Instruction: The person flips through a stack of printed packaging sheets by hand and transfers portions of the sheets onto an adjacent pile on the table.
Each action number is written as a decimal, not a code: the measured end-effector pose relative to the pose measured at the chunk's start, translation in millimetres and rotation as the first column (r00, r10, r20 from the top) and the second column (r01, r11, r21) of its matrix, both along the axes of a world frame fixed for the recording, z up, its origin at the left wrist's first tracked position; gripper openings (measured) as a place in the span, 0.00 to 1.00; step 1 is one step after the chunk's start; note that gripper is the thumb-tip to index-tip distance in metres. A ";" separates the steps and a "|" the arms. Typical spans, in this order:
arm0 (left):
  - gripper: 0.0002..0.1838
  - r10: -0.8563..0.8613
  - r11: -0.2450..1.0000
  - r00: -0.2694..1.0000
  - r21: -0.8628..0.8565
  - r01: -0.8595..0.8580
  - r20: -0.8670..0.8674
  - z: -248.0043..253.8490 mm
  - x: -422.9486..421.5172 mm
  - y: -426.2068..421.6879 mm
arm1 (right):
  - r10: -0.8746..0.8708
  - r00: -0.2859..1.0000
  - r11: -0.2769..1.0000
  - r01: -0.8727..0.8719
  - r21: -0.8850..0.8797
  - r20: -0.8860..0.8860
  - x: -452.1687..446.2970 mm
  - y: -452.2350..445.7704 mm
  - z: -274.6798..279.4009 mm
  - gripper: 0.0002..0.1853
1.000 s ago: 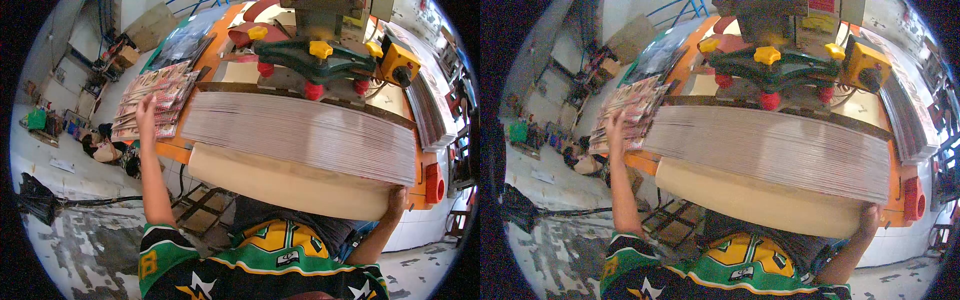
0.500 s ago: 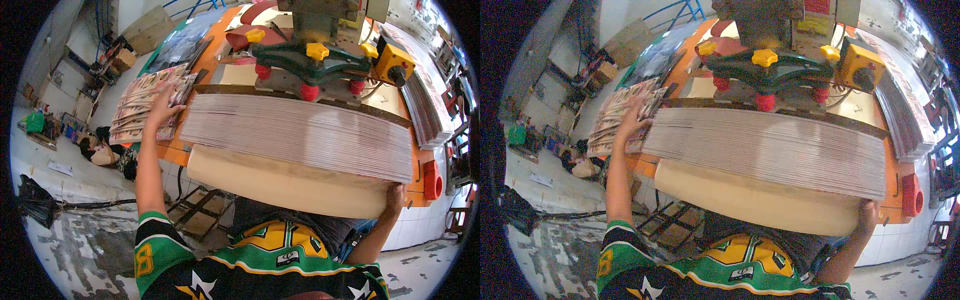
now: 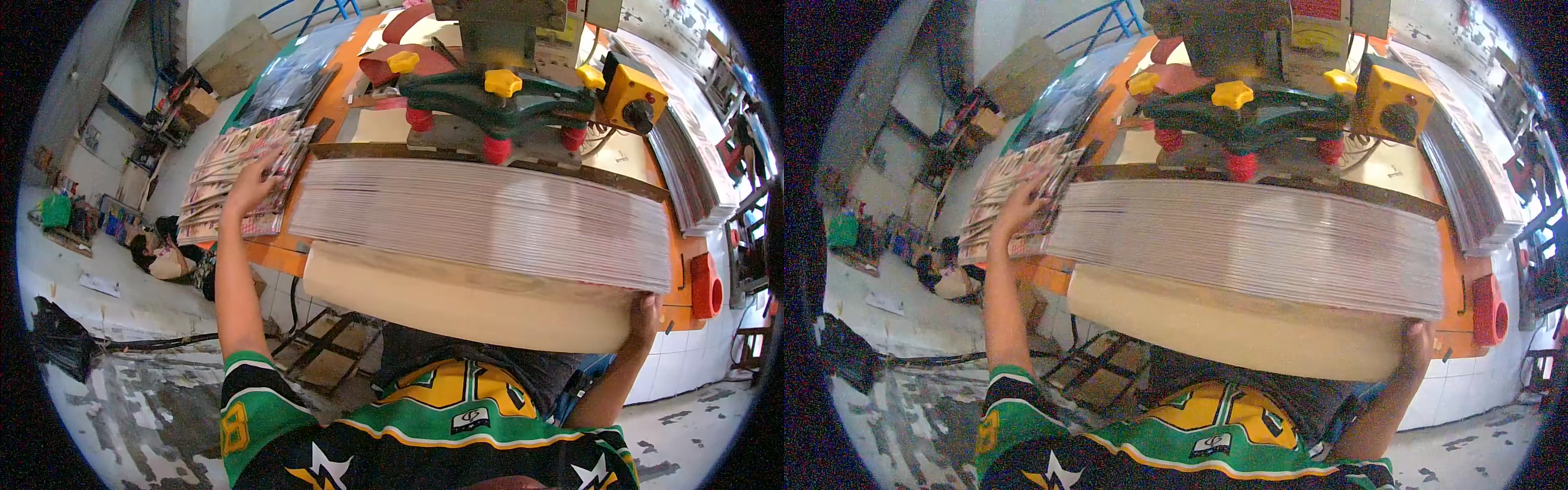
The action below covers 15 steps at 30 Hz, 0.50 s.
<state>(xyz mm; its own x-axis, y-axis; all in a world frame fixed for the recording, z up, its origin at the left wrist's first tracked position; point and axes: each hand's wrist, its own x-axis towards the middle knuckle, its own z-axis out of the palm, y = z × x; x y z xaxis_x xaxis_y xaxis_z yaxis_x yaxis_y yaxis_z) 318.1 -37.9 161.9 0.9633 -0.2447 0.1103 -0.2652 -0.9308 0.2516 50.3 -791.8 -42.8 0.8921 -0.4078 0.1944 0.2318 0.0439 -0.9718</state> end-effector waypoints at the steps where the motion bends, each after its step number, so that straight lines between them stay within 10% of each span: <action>1: 0.36 -0.003 1.000 1.000 -0.003 0.003 0.000 1.9 -1.7 0.3 | 0.014 1.000 1.000 -0.014 -0.018 0.006 0.5 -1.6 -0.7 0.57; 15: 0.28 0.154 0.982 0.971 0.076 -0.170 0.184 13.4 -15.8 -1.4 | 0.085 0.996 0.992 -0.081 -0.099 0.030 2.1 -15.8 -10.3 0.55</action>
<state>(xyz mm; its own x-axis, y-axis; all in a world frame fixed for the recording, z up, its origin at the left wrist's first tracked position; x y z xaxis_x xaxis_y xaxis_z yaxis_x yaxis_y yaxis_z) 302.3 -39.4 175.3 0.9582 -0.1039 0.2664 -0.1418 -0.9817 0.1270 52.4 -807.6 -53.1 0.9142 -0.3103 0.2606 0.2645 -0.0304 -0.9639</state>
